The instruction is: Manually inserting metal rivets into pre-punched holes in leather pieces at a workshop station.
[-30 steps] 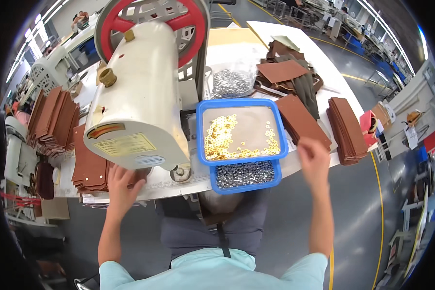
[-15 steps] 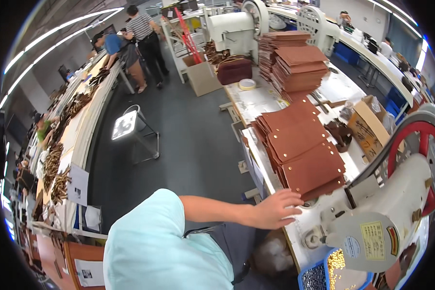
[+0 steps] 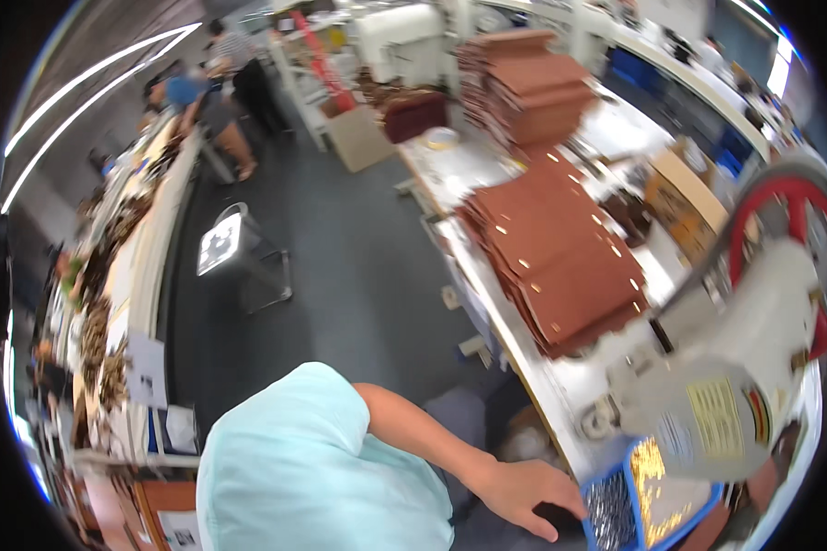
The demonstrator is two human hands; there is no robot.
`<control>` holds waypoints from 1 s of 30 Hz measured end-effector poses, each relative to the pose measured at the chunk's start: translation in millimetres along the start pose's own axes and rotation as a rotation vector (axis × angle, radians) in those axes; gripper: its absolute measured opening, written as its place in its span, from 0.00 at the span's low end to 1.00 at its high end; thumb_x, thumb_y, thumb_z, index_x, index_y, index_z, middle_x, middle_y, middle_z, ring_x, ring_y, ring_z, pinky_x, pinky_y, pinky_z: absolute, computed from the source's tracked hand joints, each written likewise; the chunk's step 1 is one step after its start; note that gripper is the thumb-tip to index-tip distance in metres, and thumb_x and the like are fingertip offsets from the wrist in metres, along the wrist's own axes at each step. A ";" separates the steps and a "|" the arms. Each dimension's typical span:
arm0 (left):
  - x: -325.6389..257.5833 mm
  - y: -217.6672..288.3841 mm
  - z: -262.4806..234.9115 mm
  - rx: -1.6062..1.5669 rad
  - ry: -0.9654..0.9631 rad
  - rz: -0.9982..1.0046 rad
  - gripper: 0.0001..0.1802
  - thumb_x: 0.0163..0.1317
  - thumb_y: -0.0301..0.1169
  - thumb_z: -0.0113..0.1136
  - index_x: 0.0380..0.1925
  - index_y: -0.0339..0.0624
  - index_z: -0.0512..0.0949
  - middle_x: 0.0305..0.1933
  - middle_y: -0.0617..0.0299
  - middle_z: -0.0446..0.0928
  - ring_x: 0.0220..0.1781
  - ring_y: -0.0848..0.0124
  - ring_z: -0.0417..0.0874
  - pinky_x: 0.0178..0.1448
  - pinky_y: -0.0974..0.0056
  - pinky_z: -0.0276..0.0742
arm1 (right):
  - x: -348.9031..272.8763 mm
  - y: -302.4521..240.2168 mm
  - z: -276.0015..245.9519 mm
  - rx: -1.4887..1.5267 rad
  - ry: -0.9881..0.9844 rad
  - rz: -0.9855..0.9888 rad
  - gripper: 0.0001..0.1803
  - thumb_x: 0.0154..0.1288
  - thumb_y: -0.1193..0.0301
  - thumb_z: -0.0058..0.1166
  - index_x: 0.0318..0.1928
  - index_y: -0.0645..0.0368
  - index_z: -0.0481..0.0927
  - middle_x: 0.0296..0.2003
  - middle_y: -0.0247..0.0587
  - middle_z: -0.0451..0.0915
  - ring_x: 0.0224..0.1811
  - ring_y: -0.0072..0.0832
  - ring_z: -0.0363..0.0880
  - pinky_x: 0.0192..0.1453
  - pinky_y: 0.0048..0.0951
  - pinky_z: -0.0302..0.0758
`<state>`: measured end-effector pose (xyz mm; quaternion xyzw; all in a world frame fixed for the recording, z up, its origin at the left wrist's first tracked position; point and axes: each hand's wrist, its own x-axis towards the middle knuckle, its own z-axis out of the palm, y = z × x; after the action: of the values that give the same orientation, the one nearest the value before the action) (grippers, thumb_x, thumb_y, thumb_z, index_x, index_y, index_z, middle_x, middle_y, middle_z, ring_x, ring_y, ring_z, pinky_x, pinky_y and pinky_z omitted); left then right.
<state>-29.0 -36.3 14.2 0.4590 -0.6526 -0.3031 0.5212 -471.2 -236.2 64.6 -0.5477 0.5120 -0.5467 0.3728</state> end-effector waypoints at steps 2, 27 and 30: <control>12.3 5.3 8.0 -0.180 -0.135 -0.110 0.54 0.60 0.53 0.72 0.79 0.40 0.57 0.70 0.47 0.72 0.67 0.53 0.76 0.69 0.56 0.74 | -69.6 -34.6 72.2 0.132 -0.349 0.085 0.22 0.73 0.65 0.63 0.59 0.67 0.81 0.60 0.53 0.81 0.56 0.44 0.82 0.59 0.42 0.80; -9.4 -22.0 -41.4 -0.453 0.297 -0.610 0.19 0.82 0.34 0.49 0.63 0.32 0.77 0.51 0.64 0.83 0.51 0.81 0.78 0.58 0.72 0.75 | 31.4 15.6 262.1 -0.681 -0.619 -0.108 0.09 0.57 0.73 0.70 0.38 0.64 0.90 0.32 0.52 0.88 0.32 0.37 0.89 0.41 0.34 0.82; -12.0 -27.0 -41.5 -0.562 0.244 -0.647 0.20 0.83 0.36 0.49 0.63 0.33 0.78 0.49 0.67 0.84 0.49 0.83 0.78 0.55 0.72 0.76 | 28.7 10.1 266.7 -0.820 -0.616 -0.352 0.07 0.59 0.74 0.66 0.34 0.66 0.89 0.31 0.55 0.87 0.32 0.45 0.88 0.41 0.40 0.83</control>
<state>18.9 -32.5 -2.8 0.5125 -0.3012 -0.5598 0.5773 -214.7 -306.4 27.9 -0.8606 0.4510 -0.1705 0.1641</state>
